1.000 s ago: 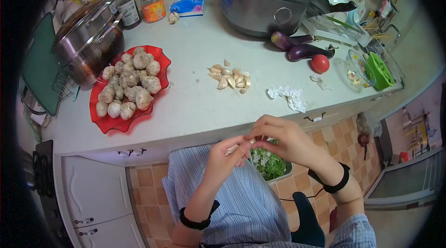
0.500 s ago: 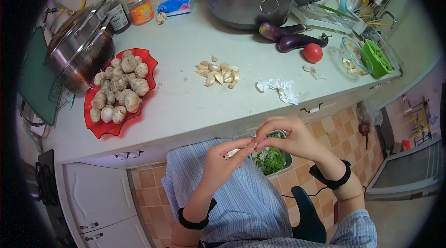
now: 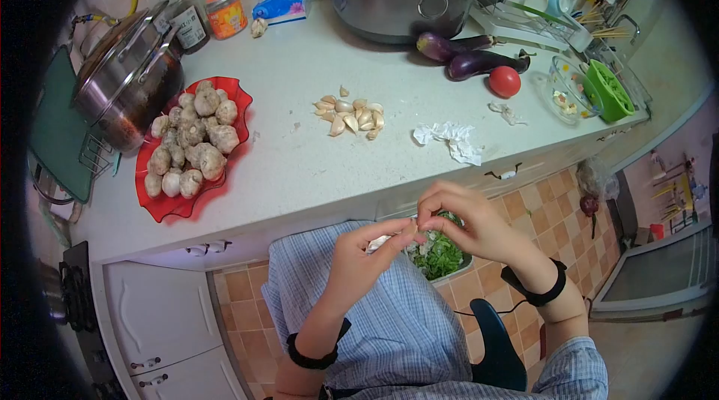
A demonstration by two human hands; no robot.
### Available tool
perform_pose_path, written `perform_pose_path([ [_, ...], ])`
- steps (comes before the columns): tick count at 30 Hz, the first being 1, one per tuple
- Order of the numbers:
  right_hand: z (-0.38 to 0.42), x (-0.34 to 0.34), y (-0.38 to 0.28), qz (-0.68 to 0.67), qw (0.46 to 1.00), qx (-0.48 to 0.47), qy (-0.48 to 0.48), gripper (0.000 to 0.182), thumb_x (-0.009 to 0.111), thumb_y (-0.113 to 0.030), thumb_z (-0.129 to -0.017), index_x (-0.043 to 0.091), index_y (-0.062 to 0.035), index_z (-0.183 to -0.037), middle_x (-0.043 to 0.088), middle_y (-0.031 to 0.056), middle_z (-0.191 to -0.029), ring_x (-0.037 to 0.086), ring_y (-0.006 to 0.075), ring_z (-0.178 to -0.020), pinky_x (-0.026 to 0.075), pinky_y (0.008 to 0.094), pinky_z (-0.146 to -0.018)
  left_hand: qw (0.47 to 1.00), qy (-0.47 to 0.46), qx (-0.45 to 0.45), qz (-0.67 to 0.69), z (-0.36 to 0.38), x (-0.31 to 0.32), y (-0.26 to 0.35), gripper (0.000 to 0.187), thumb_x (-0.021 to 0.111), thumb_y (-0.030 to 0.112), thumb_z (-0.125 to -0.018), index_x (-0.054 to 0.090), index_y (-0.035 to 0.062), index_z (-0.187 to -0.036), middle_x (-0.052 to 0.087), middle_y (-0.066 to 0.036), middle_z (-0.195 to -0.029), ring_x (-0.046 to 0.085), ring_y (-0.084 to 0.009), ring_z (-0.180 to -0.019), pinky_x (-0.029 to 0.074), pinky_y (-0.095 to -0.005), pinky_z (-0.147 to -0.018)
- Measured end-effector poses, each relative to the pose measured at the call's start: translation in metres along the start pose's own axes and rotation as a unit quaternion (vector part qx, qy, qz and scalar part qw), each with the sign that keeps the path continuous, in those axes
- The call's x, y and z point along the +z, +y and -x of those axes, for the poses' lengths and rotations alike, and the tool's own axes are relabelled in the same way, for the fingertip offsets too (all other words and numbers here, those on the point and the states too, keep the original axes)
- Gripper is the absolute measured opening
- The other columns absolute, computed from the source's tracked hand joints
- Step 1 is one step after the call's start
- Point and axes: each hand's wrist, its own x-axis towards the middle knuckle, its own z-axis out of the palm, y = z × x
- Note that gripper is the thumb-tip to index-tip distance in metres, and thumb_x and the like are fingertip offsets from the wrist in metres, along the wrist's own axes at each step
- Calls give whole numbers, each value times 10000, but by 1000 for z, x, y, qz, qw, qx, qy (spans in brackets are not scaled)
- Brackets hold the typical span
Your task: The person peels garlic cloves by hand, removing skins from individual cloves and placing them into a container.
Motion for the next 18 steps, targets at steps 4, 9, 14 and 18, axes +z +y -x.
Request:
perform_pose_path([
  [4,3,5,-4,29,999,13,25,63,546,-42,-777,498,-22,-812,507,73,-795,528,201,-710,426,264,-621,1000,15,-11,17,0,0,-8,225,559,114,-810,588,-14,-993,631,-91,-785,405,-27,-488,336,-161,-429],
  [9,12,4,4,-3,997,11,76,74,537,-26,-779,519,-22,-851,521,82,-827,535,201,-729,428,272,-629,994,36,0,108,-4,0,-5,220,559,95,-806,588,-4,-1000,632,-95,-824,403,-28,-488,331,-152,-432],
  [14,15,-2,8,65,991,24,117,146,543,-9,-768,580,-33,-908,554,79,-843,548,187,-770,432,286,-648,994,24,-15,110,-7,6,-2,220,573,76,-792,590,2,-998,638,-82,-844,475,-32,-565,376,-149,-489],
  [18,20,-5,0,24,991,70,115,131,583,-32,-757,622,-38,-881,575,68,-829,560,153,-742,448,249,-634,997,42,65,-11,-14,21,-14,202,587,62,-779,595,0,-970,635,-60,-863,561,-83,-743,436,-191,-636],
])
